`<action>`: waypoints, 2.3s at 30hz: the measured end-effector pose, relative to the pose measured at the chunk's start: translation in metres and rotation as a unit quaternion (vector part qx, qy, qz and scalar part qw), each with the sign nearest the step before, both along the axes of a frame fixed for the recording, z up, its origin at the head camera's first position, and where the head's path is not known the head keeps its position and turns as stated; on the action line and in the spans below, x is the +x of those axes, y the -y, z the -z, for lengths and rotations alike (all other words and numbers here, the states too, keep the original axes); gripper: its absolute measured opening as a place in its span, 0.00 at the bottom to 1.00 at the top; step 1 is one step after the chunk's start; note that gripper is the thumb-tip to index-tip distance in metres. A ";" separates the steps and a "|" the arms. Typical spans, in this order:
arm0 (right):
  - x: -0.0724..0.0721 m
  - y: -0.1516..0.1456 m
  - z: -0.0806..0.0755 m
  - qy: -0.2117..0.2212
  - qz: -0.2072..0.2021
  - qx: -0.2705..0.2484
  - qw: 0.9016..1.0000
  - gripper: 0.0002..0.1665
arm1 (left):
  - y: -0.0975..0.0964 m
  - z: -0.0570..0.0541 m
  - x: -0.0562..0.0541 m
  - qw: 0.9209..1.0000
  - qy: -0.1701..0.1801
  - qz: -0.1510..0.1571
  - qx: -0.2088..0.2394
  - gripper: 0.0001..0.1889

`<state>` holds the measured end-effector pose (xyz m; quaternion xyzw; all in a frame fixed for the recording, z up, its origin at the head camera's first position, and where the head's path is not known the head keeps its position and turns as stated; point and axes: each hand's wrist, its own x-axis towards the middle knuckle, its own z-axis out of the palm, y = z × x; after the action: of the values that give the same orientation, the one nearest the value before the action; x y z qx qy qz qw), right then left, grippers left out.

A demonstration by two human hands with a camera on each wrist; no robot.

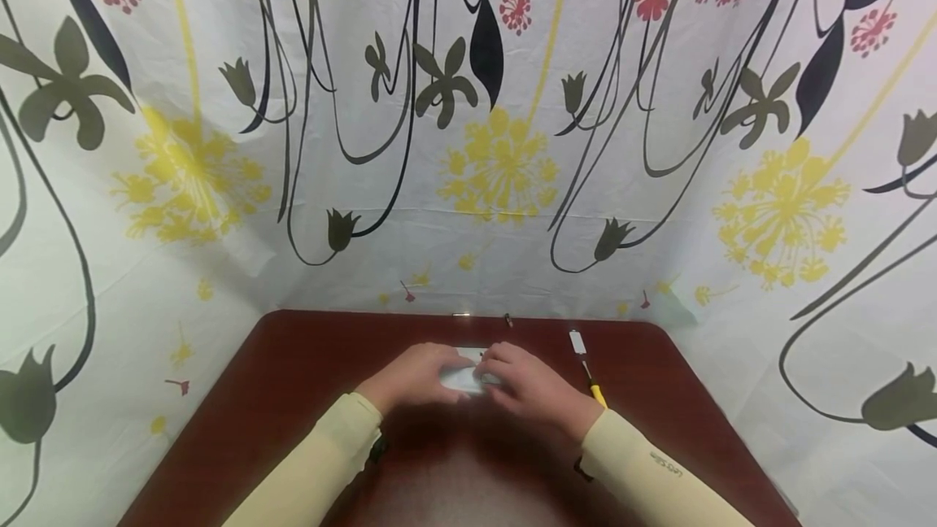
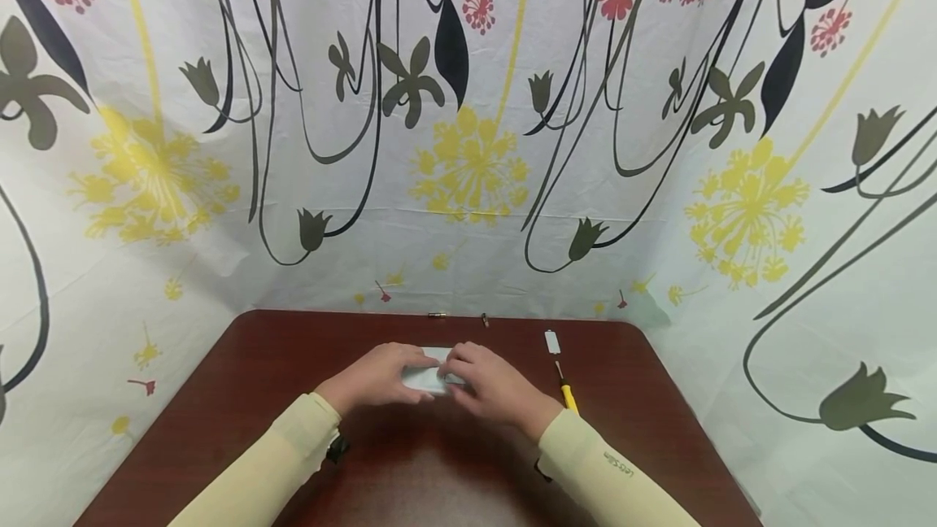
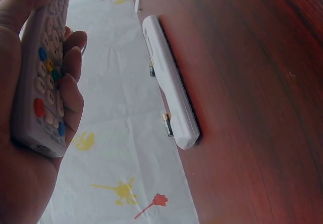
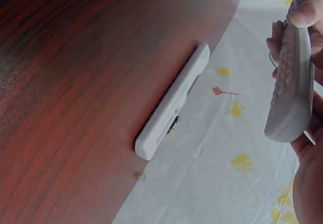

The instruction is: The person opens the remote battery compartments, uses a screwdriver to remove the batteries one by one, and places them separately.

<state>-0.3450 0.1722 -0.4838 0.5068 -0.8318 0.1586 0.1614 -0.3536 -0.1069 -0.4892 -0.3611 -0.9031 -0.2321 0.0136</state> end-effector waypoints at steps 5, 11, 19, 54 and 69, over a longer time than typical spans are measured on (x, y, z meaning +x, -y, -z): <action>0.001 0.001 -0.001 -0.002 -0.005 -0.005 1.000 0.14 | 0.000 0.000 0.000 1.000 -0.001 0.003 -0.002 0.30; 0.001 0.001 -0.002 -0.004 -0.011 -0.009 1.000 0.14 | 0.001 0.000 0.000 1.000 -0.007 0.004 -0.005 0.30; -0.001 0.002 -0.001 -0.013 -0.016 -0.013 1.000 0.14 | 0.001 0.001 0.000 1.000 -0.004 0.001 0.002 0.29; 0.000 0.005 -0.008 -0.027 0.042 -0.038 0.998 0.12 | 0.000 0.001 0.000 1.000 0.000 0.003 0.011 0.28; -0.003 -0.003 -0.004 -0.064 0.073 -0.061 0.993 0.13 | 0.000 0.001 0.001 1.000 0.020 -0.008 0.008 0.30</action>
<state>-0.3484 0.1748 -0.4799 0.4428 -0.8435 0.1640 0.2560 -0.3525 -0.1067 -0.4907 -0.3495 -0.9040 -0.2463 0.0005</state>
